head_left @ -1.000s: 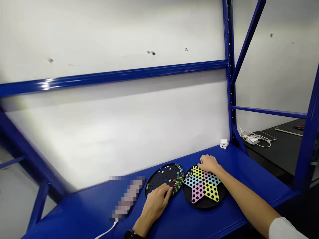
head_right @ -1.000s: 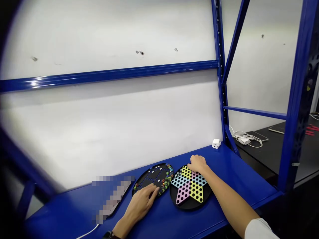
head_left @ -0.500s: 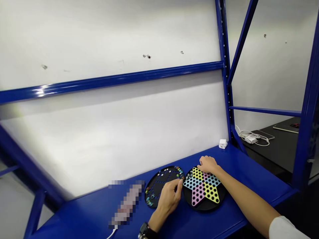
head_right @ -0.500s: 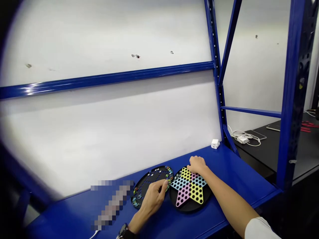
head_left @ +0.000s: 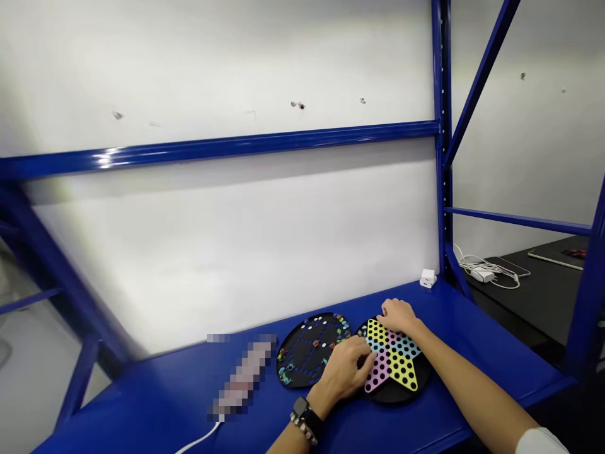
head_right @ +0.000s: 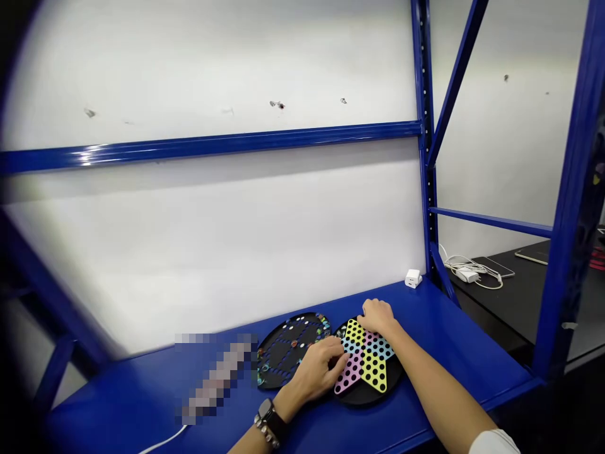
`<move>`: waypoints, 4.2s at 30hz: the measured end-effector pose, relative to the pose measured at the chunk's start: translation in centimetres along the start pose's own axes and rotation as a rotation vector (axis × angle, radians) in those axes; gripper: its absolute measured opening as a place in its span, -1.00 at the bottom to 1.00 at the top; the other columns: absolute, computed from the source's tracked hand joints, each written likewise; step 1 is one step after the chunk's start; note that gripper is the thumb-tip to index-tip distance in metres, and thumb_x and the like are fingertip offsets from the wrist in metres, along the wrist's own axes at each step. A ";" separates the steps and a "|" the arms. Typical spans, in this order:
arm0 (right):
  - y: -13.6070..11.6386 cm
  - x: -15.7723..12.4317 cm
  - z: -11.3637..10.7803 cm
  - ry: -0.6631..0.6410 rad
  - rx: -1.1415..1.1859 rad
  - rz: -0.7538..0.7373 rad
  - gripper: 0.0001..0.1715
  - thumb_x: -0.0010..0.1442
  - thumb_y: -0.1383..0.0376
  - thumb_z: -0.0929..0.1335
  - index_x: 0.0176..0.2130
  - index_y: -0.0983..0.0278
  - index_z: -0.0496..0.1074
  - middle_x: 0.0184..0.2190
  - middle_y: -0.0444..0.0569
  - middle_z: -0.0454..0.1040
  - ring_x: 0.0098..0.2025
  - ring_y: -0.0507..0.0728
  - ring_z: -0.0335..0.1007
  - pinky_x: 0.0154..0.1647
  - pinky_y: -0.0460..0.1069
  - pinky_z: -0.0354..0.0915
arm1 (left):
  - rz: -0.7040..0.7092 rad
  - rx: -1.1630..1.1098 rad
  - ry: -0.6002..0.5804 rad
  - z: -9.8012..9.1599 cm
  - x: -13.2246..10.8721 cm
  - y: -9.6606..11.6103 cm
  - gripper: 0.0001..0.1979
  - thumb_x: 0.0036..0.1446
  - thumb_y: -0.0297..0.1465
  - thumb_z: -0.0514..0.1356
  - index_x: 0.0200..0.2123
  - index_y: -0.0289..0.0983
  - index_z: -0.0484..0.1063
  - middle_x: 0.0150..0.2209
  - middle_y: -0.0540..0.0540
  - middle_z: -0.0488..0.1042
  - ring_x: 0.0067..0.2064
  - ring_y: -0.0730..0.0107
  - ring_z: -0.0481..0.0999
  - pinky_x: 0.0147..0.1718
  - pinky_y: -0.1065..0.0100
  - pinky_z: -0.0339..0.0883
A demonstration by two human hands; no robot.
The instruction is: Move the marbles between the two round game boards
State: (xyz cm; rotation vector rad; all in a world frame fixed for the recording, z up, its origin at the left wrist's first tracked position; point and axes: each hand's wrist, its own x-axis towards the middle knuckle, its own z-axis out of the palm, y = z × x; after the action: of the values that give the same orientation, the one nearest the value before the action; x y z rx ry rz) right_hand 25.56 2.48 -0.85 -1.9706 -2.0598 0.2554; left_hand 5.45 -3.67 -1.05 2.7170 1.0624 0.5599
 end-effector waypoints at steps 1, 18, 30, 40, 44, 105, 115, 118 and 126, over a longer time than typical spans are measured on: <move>0.0 0.0 0.0 0.003 0.000 -0.001 -0.79 0.19 0.19 0.31 -0.40 0.25 0.42 -0.34 0.02 0.52 -0.29 0.16 0.46 -0.35 -0.04 0.18 | 0.004 0.008 -0.002 -0.2 0.0 0.1 -0.63 0.28 -0.26 -0.02 -0.56 -0.22 0.27 -0.44 -0.07 0.41 -0.35 0.37 0.35 -0.32 0.33 0.16; 0.1 0.0 0.1 -0.010 0.018 0.012 -0.78 0.18 0.19 0.32 -0.44 0.25 0.39 -0.40 -0.01 0.49 -0.33 0.14 0.45 -0.39 -0.05 0.16 | -0.641 0.355 -0.007 -5.7 -2.4 -13.6 -0.53 0.22 -0.43 -0.01 0.19 -0.19 0.32 0.16 -0.21 0.37 0.12 0.06 0.40 0.01 0.15 0.29; 0.0 0.0 0.3 0.014 0.035 0.013 -0.77 0.18 0.18 0.32 -0.43 0.25 0.41 -0.37 -0.01 0.51 -0.31 0.15 0.45 -0.38 -0.05 0.15 | -0.578 0.276 -0.062 -5.7 -0.1 -13.6 -0.75 0.21 -0.41 0.07 -0.10 -0.23 0.47 -0.09 -0.15 0.54 0.00 0.21 0.50 -0.07 0.33 0.31; -0.1 -0.1 0.3 0.004 0.015 -0.001 -0.75 0.21 0.17 0.31 -0.43 0.25 0.39 -0.35 0.00 0.52 -0.29 0.16 0.46 -0.36 -0.05 0.17 | -0.508 0.209 -0.130 -3.2 4.6 -10.8 -0.76 0.18 -0.42 0.12 -0.08 -0.19 0.44 -0.03 -0.16 0.52 0.00 0.17 0.51 -0.09 0.30 0.30; -0.1 -0.1 0.4 0.003 0.023 0.000 -0.74 0.22 0.16 0.30 -0.42 0.25 0.41 -0.35 0.01 0.52 -0.29 0.16 0.46 -0.35 -0.04 0.18 | -0.495 0.194 -0.132 -3.7 3.5 -9.8 -0.79 0.16 -0.42 0.11 -0.14 -0.24 0.45 -0.10 -0.18 0.54 -0.04 0.17 0.51 -0.09 0.30 0.29; 2.1 0.9 -0.4 -0.099 0.104 0.047 -0.62 -0.03 0.08 0.42 -0.65 0.22 0.27 -0.61 -0.13 0.31 -0.49 0.07 0.33 -0.47 -0.07 0.09 | -0.535 -0.235 -0.103 -3.8 -0.5 -12.3 -0.47 0.01 0.14 0.04 -0.39 -0.23 0.38 -0.41 -0.03 0.42 -0.33 0.28 0.40 -0.32 0.30 0.23; 2.1 0.8 0.1 -0.083 0.101 0.020 -0.60 0.00 0.08 0.43 -0.61 0.23 0.24 -0.55 -0.12 0.40 -0.46 0.07 0.37 -0.48 -0.09 0.09 | -0.463 -0.103 0.290 -5.8 -1.6 -10.6 -0.58 0.18 -0.03 -0.02 -0.30 -0.23 0.43 -0.38 -0.04 0.51 -0.34 0.29 0.46 -0.31 0.32 0.28; 2.1 0.8 0.1 -0.084 0.112 0.011 -0.58 0.01 0.09 0.42 -0.61 0.23 0.21 -0.56 -0.14 0.39 -0.48 0.06 0.35 -0.49 -0.09 0.09 | -0.479 -0.036 0.302 -6.0 -1.6 -10.6 -0.61 0.21 -0.07 -0.03 -0.27 -0.22 0.43 -0.30 -0.06 0.54 -0.28 0.28 0.48 -0.26 0.32 0.29; 1.9 0.6 -0.3 -0.114 0.116 0.014 -0.61 0.03 0.09 0.41 -0.59 0.23 0.22 -0.54 -0.13 0.39 -0.47 0.07 0.35 -0.48 -0.07 0.10 | -0.477 0.014 0.210 -5.6 -1.9 -10.9 -0.63 0.19 -0.11 -0.01 -0.27 -0.22 0.47 -0.28 -0.10 0.55 -0.29 0.26 0.47 -0.27 0.31 0.25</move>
State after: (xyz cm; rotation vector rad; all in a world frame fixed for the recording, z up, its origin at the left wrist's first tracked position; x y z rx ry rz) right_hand 27.44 3.16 -1.14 -1.9431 -2.0491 0.4895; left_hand -4.87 3.11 0.39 2.3210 1.6991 0.7572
